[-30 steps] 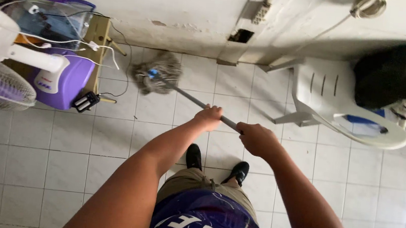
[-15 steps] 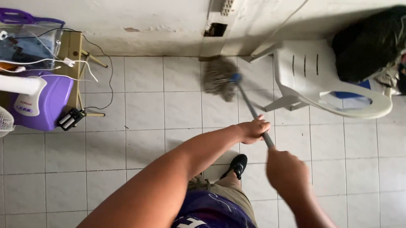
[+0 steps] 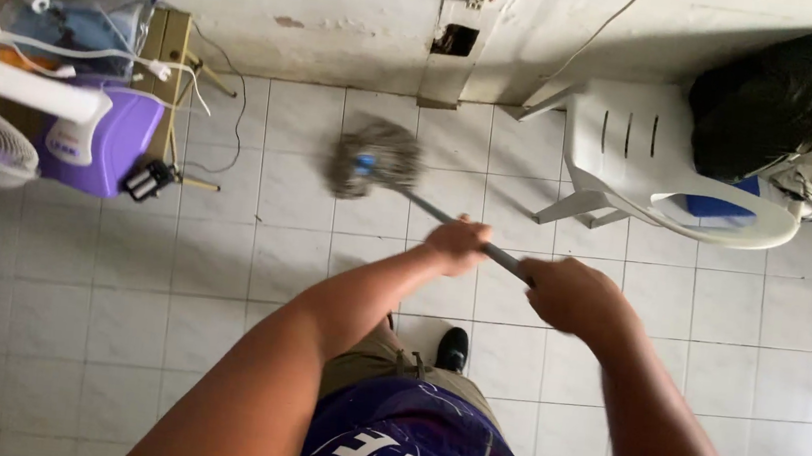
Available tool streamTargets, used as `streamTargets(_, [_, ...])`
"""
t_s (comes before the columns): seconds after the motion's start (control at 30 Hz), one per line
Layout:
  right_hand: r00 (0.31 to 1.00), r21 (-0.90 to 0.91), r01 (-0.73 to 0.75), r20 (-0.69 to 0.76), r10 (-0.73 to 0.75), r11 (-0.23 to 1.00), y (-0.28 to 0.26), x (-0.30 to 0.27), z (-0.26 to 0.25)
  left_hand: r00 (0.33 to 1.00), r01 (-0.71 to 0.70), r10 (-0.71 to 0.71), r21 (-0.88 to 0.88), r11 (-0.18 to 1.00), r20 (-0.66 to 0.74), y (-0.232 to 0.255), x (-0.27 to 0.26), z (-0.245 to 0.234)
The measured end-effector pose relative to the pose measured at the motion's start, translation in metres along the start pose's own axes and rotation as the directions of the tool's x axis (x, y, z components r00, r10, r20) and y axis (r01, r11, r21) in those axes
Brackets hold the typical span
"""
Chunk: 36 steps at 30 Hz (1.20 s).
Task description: The person mops a tiled floor using a string mop, moving systematically across the room and around obstacles such as a chair, cooler, and shoe rack. The mop is used with both hands to cover different areas, including corners and edges near walls and furniture.
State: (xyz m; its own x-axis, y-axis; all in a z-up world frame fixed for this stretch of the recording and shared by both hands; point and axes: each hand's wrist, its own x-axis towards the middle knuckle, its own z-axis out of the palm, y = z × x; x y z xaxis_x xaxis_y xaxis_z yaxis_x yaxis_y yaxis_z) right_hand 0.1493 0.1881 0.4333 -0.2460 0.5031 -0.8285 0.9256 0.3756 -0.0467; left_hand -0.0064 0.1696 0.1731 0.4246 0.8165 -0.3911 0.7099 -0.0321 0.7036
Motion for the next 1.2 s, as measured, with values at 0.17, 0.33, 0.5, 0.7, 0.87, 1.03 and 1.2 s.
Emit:
streamTargets(0.17, [0.997, -0.014, 0.079, 0.011, -0.079, 0.997, 0.031, 0.019, 0.058, 0.995, 0.103, -0.102, 0.074, 0.992, -0.022, -0.03, 0.009, 0.076])
streamTargets(0.33, [1.0, -0.063, -0.016, -0.006, 0.015, 0.998, 0.102, -0.026, 0.111, 0.998, -0.027, 0.03, 0.064, 0.998, -0.053, 0.049, 0.04, 0.131])
streamTargets(0.5, [0.969, -0.055, -0.241, -0.071, 0.237, 0.969, 0.175, -0.083, 0.146, 0.974, -0.225, 0.225, -0.069, 0.972, -0.012, 0.169, 0.065, 0.151])
streamTargets(0.7, [0.964, -0.04, -0.24, -0.13, 0.233, 0.97, 0.18, -0.112, 0.171, 0.949, -0.288, 0.288, -0.02, 0.958, 0.128, 0.203, 0.12, 0.207])
streamTargets(0.87, [0.988, -0.245, -0.099, -0.136, 0.067, 0.964, 0.192, -0.109, 0.17, 0.993, -0.108, 0.11, -0.041, 0.993, 0.048, 0.201, 0.099, 0.206])
streamTargets(1.03, [0.993, -0.309, 0.007, -0.113, -0.044, 0.951, 0.172, -0.119, 0.129, 0.998, 0.007, -0.008, -0.019, 1.0, -0.067, 0.166, 0.074, 0.195])
streamTargets(1.2, [0.984, -0.14, 0.171, -0.029, -0.176, 0.975, 0.171, -0.039, 0.142, 0.978, 0.162, -0.15, 0.08, 0.984, -0.143, 0.085, 0.046, 0.205])
